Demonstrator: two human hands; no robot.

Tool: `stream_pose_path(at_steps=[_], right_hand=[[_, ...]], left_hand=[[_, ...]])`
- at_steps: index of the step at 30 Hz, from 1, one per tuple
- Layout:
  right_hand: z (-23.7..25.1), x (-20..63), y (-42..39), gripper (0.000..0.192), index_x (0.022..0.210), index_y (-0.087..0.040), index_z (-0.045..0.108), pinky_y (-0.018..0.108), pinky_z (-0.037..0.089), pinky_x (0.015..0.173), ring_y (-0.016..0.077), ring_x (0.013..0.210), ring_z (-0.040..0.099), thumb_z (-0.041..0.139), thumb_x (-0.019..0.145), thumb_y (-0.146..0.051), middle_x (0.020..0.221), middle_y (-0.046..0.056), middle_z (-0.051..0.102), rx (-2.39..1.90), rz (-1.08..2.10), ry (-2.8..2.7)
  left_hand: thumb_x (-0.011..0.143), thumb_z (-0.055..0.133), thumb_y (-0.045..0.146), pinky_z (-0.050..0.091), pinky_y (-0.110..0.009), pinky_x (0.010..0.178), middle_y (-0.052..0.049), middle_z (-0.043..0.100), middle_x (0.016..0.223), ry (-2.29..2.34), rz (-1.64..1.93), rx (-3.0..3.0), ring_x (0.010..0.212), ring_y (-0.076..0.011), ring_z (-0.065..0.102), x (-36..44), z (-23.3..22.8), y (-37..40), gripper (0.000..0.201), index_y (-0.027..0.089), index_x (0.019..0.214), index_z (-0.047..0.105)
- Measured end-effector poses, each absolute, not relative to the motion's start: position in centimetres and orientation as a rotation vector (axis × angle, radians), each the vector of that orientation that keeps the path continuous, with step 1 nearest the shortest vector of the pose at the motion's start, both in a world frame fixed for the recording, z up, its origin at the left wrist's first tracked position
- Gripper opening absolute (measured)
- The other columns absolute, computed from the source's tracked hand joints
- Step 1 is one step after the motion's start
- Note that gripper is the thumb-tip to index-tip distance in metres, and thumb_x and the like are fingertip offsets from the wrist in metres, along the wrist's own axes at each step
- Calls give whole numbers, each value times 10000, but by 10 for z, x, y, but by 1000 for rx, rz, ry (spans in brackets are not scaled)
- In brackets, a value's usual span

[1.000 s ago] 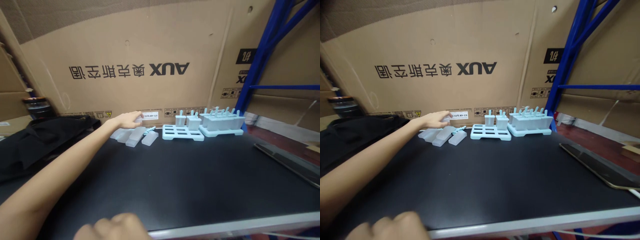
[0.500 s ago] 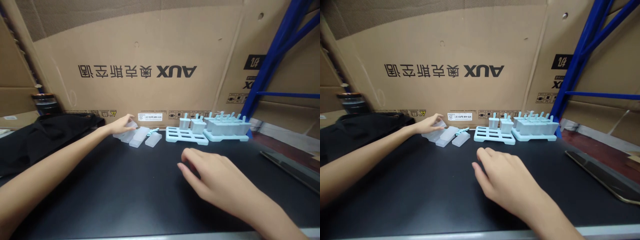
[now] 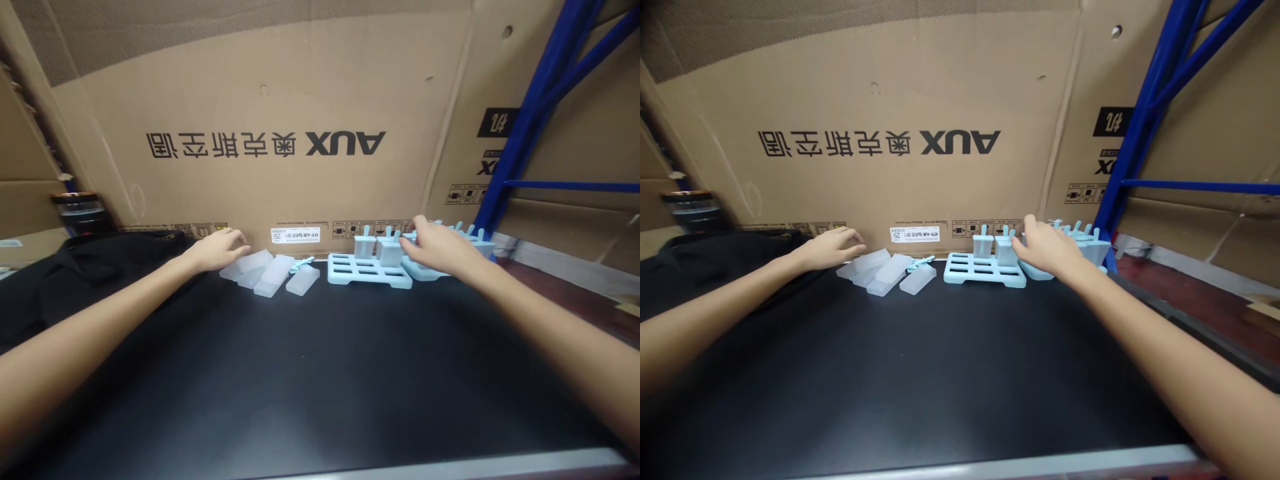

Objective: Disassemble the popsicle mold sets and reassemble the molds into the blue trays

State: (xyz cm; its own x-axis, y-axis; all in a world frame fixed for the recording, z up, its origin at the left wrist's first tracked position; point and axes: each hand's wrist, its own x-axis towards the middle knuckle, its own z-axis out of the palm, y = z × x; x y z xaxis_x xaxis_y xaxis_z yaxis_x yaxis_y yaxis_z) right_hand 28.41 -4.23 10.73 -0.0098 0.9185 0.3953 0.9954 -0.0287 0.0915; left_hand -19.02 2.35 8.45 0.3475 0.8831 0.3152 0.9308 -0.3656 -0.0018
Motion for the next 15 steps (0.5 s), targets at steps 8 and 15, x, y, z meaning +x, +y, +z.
stream_pose_path(at_steps=[8,15], right_hand=[[59,276,-25,583,1272,-108,417,459,463,752,420,976,661,382,935,-582,1127,262,660,-2079,-332,-1973],[50,270,-24,698,1326,-59,368,488,460,772,441,972,663,367,924,-630,1095,294,661,-2069,-272,-1908]], left_hand=[[954,400,400,516,-377,851,-67,712,1136,-1219,-516,-2603,1030,-253,661,-51,108,-20,320,218,1070,637],[967,462,444,539,-447,823,-179,719,1052,-962,-246,-2721,1007,-336,675,79,58,-2,408,127,1132,659]])
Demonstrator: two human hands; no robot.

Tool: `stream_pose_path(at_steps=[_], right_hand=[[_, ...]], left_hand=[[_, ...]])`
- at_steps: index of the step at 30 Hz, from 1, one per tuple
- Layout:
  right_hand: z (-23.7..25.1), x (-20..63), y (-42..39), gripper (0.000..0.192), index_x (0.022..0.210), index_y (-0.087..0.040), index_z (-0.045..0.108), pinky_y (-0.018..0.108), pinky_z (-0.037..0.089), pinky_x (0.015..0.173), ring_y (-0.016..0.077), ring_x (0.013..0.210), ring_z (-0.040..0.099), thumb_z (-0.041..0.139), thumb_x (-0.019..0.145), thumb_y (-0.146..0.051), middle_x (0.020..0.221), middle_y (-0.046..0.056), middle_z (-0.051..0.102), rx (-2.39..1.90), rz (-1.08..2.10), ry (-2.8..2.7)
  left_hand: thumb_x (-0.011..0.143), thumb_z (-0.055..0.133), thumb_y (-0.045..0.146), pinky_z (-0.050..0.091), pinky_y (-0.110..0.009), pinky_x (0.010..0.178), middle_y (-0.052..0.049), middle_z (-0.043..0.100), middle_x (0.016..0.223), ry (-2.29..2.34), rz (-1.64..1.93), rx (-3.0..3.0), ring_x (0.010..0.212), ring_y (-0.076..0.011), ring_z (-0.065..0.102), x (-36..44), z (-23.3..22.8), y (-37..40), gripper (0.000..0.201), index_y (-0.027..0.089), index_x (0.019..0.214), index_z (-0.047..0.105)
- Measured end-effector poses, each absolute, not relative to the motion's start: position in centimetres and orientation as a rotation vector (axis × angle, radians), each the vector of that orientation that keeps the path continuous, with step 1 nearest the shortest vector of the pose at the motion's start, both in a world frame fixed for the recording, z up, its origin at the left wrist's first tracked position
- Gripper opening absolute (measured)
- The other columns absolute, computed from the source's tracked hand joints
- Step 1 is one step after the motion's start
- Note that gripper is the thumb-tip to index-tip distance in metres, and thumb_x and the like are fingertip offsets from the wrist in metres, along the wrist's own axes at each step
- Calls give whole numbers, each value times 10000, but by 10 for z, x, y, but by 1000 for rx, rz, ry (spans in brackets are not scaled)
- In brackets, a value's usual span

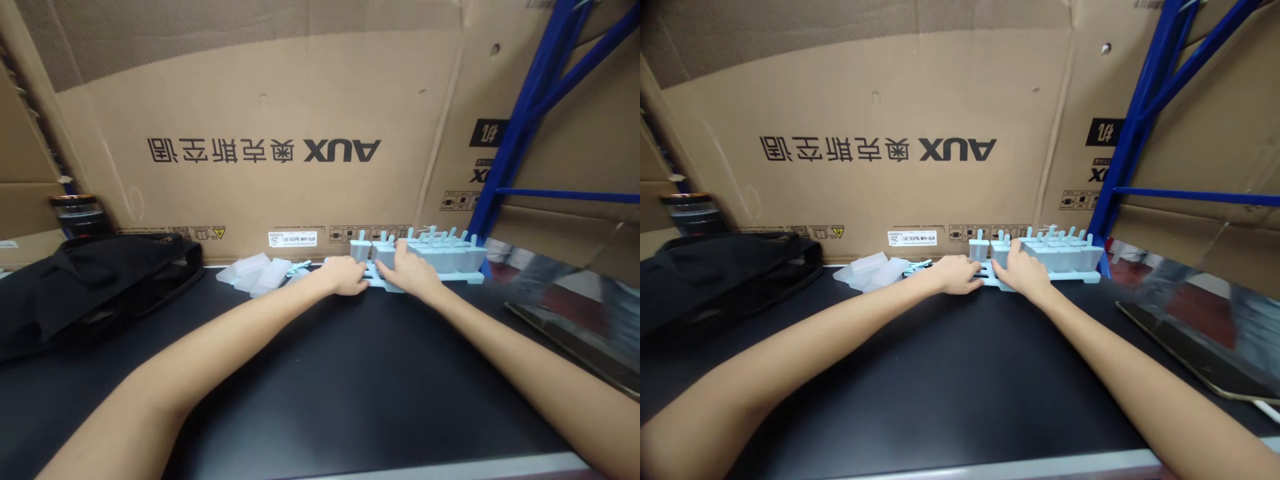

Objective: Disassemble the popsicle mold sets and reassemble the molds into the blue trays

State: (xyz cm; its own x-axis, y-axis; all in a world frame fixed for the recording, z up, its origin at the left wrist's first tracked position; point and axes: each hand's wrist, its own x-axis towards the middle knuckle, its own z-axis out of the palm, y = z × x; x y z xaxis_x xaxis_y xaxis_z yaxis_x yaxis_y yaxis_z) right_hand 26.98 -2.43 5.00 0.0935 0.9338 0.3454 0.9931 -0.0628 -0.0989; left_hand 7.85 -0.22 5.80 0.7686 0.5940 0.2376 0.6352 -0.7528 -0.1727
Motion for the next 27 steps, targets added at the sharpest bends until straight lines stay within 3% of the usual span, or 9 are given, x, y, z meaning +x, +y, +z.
stream_pose_path(at_steps=[4,7,12,20,24,27], right_hand=[[49,268,-20,758,1348,-51,344,498,464,787,460,1003,656,388,912,-670,1052,292,669,-2090,-287,-1857],[47,268,-18,795,1358,-50,334,491,469,773,458,990,658,392,902,-699,1036,289,676,-2104,-253,-1815],[43,267,-19,759,1335,-42,366,477,468,758,446,985,657,434,905,-664,1011,283,681,-2082,-309,-1825],[47,274,-16,771,1340,-71,387,433,446,774,404,981,650,511,868,-668,1057,272,675,-1894,-265,-1567],[57,265,-29,692,1260,-140,450,430,438,788,399,976,646,544,834,-677,1038,222,691,-1813,-270,-1569],[60,256,-41,552,1201,-178,454,393,443,758,333,866,656,593,814,-546,949,145,697,-1691,-211,-1687]], left_hand=[[987,450,456,492,-458,946,-180,678,1154,-856,-295,-2726,1161,-344,572,80,33,-1,465,118,1267,606],[991,442,531,454,-424,997,-136,656,1186,-783,-398,-2762,1165,-318,519,71,23,-4,528,147,1316,602],[974,492,553,426,-389,1021,-85,689,1117,-781,-582,-2826,1059,-267,533,67,15,-1,519,181,1293,662],[979,474,572,469,-387,990,-53,678,1264,-888,-604,-2839,1146,-262,532,65,12,-5,517,241,1343,631],[1004,443,541,457,-401,1035,-56,655,1322,-897,-589,-2814,1221,-261,526,66,13,-11,492,234,1363,581],[994,467,548,428,-439,1085,-106,616,1350,-933,-734,-2809,1272,-273,514,60,16,-24,509,182,1341,533]])
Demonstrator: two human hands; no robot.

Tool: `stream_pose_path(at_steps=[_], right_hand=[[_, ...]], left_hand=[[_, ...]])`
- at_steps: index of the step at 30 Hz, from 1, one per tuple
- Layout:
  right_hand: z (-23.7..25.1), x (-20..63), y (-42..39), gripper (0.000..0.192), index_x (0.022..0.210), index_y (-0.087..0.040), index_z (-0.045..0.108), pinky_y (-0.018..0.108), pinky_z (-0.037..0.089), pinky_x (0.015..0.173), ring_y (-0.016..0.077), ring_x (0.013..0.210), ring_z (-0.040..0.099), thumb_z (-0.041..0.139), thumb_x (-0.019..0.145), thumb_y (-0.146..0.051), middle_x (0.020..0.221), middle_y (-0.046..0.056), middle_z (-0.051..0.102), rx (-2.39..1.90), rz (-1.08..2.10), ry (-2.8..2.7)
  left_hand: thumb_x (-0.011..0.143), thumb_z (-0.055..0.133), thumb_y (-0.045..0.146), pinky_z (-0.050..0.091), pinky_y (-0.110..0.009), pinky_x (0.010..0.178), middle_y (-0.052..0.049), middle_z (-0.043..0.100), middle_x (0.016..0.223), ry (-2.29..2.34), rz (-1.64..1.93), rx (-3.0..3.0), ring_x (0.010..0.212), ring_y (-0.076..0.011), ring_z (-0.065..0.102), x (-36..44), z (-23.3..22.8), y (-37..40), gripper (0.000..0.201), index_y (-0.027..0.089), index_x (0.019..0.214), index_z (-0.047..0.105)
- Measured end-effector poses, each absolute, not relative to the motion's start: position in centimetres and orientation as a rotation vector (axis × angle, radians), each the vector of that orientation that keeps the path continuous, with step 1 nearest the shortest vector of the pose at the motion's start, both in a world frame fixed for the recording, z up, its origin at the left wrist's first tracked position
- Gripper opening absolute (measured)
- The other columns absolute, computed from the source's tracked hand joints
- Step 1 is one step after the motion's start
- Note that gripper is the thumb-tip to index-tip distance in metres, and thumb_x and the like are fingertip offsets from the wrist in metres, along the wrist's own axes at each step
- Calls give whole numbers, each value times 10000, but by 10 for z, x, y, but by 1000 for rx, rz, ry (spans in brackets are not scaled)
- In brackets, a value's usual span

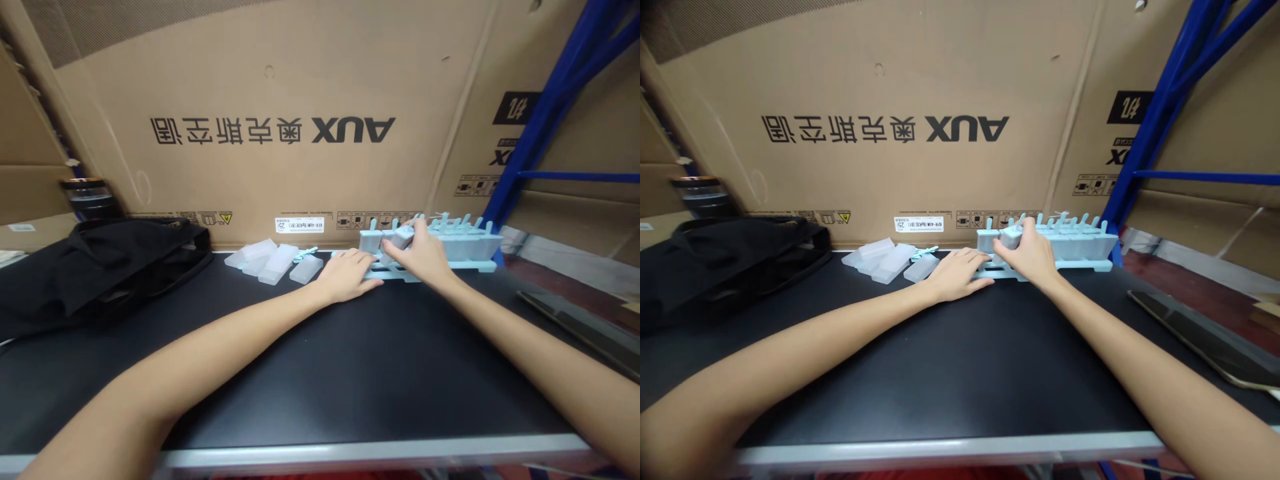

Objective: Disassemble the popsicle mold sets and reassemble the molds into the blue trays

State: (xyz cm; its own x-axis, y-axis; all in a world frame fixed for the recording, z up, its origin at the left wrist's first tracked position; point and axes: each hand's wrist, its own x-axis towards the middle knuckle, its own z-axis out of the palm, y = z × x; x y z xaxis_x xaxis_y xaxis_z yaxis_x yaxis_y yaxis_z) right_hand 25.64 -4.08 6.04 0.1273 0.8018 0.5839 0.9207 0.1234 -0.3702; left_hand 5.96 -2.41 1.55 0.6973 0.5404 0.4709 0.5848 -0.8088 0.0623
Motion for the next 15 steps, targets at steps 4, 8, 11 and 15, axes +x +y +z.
stream_pose_path(at_steps=[4,8,11,15], right_hand=[[61,245,-56,486,1207,-165,415,348,436,700,269,773,636,559,776,-336,909,110,667,-1500,-174,-1886],[59,219,-79,399,1138,-171,453,308,418,661,227,724,630,542,755,-241,873,78,663,-1231,-99,-2309],[56,193,-99,254,1013,-189,505,294,386,632,223,724,638,543,768,-245,877,68,673,-1146,-165,-2562],[48,174,-111,208,973,-192,514,289,369,620,231,742,654,553,789,-281,889,69,684,-1138,-187,-2702]], left_hand=[[999,460,538,462,-432,1058,-109,618,1262,-1079,-1207,-2847,1220,-253,551,31,14,-58,412,215,1254,490],[972,529,542,550,-390,887,-84,610,1224,-1249,-1513,-2948,1033,-207,624,-16,11,-92,429,266,1281,417],[932,616,517,566,-339,785,-81,581,1265,-1184,-1444,-3091,987,-187,626,-44,14,-105,522,289,1343,388],[917,649,491,553,-308,759,-63,615,1139,-1007,-1186,-3197,923,-176,623,-50,19,-106,375,251,1183,540]])
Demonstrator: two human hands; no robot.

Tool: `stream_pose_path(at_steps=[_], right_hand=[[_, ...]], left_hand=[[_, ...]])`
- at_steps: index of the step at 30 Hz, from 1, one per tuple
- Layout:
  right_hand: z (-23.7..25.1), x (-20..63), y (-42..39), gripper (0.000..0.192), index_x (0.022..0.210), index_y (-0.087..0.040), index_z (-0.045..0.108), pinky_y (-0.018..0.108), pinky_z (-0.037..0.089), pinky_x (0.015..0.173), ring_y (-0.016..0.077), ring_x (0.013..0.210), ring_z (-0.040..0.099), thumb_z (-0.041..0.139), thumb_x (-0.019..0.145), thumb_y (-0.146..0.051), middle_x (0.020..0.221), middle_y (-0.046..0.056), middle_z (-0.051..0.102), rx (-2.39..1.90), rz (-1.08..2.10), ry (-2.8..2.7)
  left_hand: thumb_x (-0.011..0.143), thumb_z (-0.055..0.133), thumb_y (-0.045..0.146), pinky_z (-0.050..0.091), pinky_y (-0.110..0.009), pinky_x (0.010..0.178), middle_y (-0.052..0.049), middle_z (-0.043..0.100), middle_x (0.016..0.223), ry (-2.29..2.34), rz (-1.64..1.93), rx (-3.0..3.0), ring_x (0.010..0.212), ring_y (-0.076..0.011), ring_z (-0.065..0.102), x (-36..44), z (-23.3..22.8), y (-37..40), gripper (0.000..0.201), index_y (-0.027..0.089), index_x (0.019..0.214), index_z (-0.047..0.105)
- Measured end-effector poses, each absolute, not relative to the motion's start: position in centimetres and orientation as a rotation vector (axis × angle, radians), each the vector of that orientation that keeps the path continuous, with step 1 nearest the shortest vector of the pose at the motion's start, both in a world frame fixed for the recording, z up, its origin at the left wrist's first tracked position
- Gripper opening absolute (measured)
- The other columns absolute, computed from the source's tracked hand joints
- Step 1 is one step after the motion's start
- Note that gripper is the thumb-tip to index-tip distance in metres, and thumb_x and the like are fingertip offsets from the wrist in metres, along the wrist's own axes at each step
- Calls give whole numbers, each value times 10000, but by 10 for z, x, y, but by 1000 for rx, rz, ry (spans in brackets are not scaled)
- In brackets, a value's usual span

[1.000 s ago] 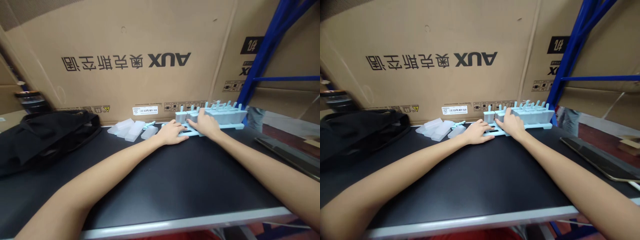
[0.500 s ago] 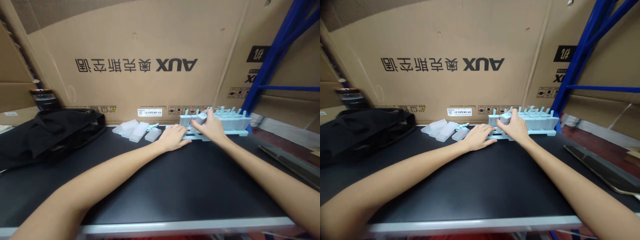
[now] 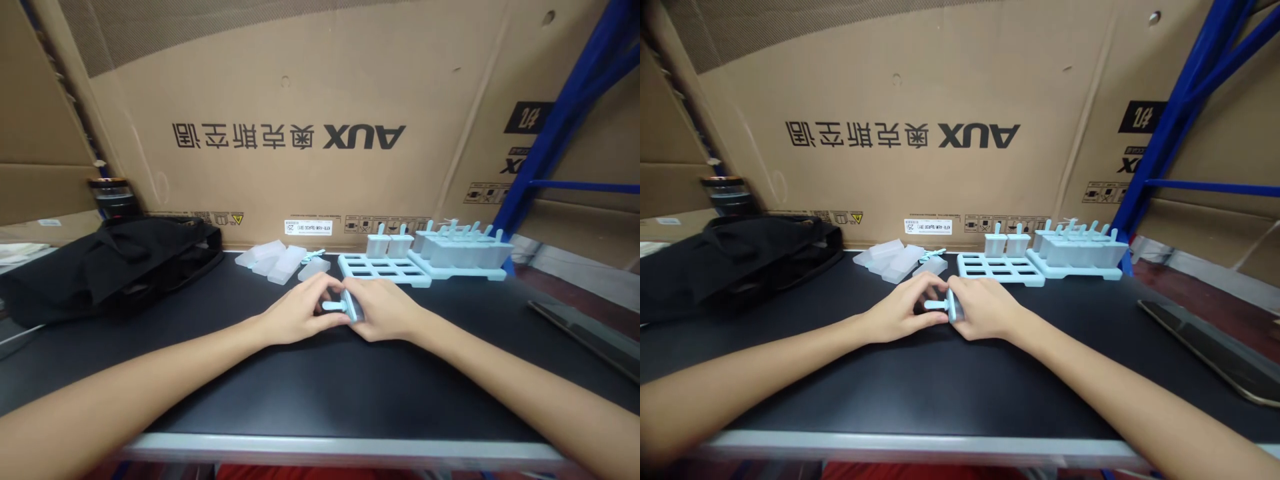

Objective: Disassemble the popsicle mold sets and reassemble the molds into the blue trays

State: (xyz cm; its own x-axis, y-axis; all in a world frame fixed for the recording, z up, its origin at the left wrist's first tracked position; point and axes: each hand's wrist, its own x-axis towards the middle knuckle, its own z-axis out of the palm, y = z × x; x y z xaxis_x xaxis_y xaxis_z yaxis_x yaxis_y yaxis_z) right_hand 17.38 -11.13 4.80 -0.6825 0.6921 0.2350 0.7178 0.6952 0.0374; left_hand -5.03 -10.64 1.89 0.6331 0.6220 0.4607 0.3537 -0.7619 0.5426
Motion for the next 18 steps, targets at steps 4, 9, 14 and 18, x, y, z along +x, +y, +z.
stream_pose_path(at_steps=[4,9,14,18], right_hand=[[43,175,-109,169,934,-202,499,285,364,619,240,745,664,544,817,-316,853,66,682,-1234,-188,-2705],[44,177,-105,196,942,-204,489,288,358,612,247,739,669,539,845,-367,839,71,687,-1234,-164,-2712],[46,179,-104,236,961,-203,490,288,348,604,243,727,668,552,871,-412,837,67,691,-1222,-164,-2703],[46,184,-101,369,982,-197,505,291,334,595,251,740,669,568,887,-548,842,71,698,-1232,-204,-2686]], left_hand=[[981,568,396,514,-286,749,-18,627,875,734,954,2536,773,-141,598,-43,18,-100,204,211,904,604],[939,635,380,482,-261,696,4,636,838,719,916,2535,736,-130,580,-44,16,-98,173,210,941,605],[941,618,335,480,-262,693,-7,669,891,750,936,2527,749,-130,585,-44,17,-99,129,208,919,610],[946,604,353,479,-259,652,-7,672,845,826,1028,2447,691,-121,580,-43,16,-96,164,197,894,618]])
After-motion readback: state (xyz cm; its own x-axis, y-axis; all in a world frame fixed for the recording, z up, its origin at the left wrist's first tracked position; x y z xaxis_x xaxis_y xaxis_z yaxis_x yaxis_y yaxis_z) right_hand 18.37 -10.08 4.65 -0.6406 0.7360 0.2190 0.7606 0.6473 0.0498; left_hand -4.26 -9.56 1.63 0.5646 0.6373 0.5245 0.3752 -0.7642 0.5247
